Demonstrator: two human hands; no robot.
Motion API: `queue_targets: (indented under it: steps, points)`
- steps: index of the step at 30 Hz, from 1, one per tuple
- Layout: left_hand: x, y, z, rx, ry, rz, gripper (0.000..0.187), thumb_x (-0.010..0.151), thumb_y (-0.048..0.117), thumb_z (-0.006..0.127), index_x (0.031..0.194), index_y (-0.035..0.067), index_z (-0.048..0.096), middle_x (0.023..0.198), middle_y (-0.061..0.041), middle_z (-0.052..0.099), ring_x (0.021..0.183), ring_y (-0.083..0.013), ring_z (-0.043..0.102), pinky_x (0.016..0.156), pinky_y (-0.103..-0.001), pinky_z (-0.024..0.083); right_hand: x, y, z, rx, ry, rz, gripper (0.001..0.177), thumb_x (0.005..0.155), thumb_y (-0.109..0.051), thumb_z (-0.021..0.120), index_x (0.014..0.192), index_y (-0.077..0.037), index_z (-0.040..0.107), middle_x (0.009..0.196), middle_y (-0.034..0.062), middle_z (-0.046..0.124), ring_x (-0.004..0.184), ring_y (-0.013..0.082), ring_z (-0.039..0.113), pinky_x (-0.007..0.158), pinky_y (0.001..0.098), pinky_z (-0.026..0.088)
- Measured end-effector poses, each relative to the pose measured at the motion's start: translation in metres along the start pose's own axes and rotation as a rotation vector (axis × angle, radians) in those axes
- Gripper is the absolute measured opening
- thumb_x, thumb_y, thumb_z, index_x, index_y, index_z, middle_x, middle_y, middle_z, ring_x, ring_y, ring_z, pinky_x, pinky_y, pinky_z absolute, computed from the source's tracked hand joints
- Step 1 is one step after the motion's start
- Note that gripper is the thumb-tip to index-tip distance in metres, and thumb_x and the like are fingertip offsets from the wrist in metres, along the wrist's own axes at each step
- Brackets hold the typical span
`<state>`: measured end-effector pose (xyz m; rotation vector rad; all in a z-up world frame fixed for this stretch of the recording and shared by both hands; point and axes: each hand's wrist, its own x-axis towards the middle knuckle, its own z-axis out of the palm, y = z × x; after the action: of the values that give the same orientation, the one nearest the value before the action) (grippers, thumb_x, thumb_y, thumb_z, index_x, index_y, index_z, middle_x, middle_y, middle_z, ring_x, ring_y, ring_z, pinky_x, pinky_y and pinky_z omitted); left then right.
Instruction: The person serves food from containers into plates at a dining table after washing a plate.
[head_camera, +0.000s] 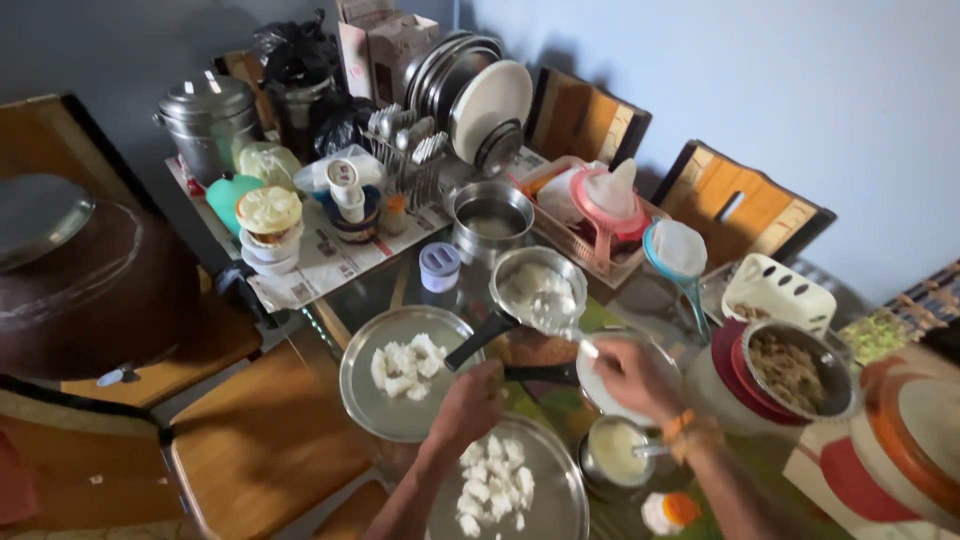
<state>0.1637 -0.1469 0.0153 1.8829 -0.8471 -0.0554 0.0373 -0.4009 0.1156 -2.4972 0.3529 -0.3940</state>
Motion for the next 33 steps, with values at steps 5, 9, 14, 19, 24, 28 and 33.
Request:
queue_targets:
  steps: [5, 9, 14, 19, 24, 28, 33]
  points:
    - [0.039, 0.014, -0.006, 0.188, 0.025, 0.004, 0.052, 0.076, 0.012, 0.076, 0.125, 0.004, 0.062, 0.118, -0.020, 0.067, 0.114, -0.0419, 0.061, 0.096, -0.052, 0.050, 0.113, 0.058, -0.001, -0.363, -0.033, -0.098, 0.020, 0.085, -0.030, 0.072, 0.087, -0.011, 0.076, 0.082, 0.0159, 0.073, 0.079, 0.0369, 0.072, 0.070, 0.0489, 0.056]
    - [0.063, 0.003, 0.001, 0.358, -0.047, -0.179, 0.058, 0.078, 0.014, 0.074, 0.133, 0.007, 0.057, 0.134, -0.014, 0.061, 0.125, -0.0412, 0.055, 0.104, -0.050, 0.048, 0.197, 0.079, 0.003, -0.514, -0.255, 0.054, 0.021, 0.078, -0.027, 0.071, 0.088, -0.012, 0.082, 0.089, 0.0162, 0.076, 0.087, 0.0368, 0.074, 0.081, 0.0491, 0.058]
    - [0.082, -0.009, 0.005, 0.416, -0.110, -0.266, 0.069, 0.078, 0.012, 0.072, 0.142, 0.010, 0.048, 0.142, -0.014, 0.054, 0.130, -0.0412, 0.049, 0.106, -0.054, 0.045, 0.248, 0.051, 0.017, -0.661, -0.370, -0.007, 0.028, 0.080, -0.026, 0.069, 0.096, -0.004, 0.076, 0.095, 0.0234, 0.075, 0.092, 0.0400, 0.075, 0.084, 0.0496, 0.059]
    - [0.090, -0.032, 0.018, 0.428, -0.189, -0.352, 0.076, 0.080, 0.013, 0.070, 0.149, 0.010, 0.039, 0.143, -0.012, 0.052, 0.132, -0.0394, 0.047, 0.105, -0.056, 0.044, 0.270, 0.012, 0.033, -0.793, -0.464, 0.034, 0.027, 0.078, -0.023, 0.070, 0.098, -0.008, 0.079, 0.105, 0.0204, 0.075, 0.103, 0.0369, 0.073, 0.092, 0.0498, 0.057]
    - [0.089, -0.039, 0.021, 0.448, -0.172, -0.319, 0.069, 0.087, 0.004, 0.056, 0.153, 0.012, 0.038, 0.137, -0.014, 0.058, 0.128, -0.0408, 0.051, 0.101, -0.057, 0.046, 0.282, -0.011, 0.037, -0.801, -0.483, 0.075, 0.031, 0.076, -0.019, 0.070, 0.104, -0.008, 0.079, 0.108, 0.0194, 0.076, 0.104, 0.0371, 0.074, 0.092, 0.0464, 0.058]
    - [0.091, -0.040, 0.017, 0.425, -0.149, -0.307, 0.068, 0.086, 0.002, 0.054, 0.152, 0.015, 0.042, 0.134, -0.014, 0.061, 0.123, -0.0416, 0.054, 0.098, -0.056, 0.048, 0.296, -0.005, 0.051, -0.814, -0.525, 0.046, 0.029, 0.079, -0.019, 0.067, 0.102, -0.007, 0.081, 0.108, 0.0181, 0.076, 0.104, 0.0368, 0.073, 0.091, 0.0471, 0.058]
    - [0.091, -0.032, 0.007, 0.350, -0.141, -0.288, 0.074, 0.078, -0.005, 0.055, 0.149, 0.015, 0.045, 0.128, -0.014, 0.064, 0.116, -0.0442, 0.057, 0.095, -0.054, 0.049, 0.302, 0.007, 0.067, -0.856, -0.630, -0.006, 0.030, 0.073, -0.013, 0.068, 0.099, -0.004, 0.081, 0.106, 0.0210, 0.077, 0.103, 0.0351, 0.075, 0.090, 0.0447, 0.059]
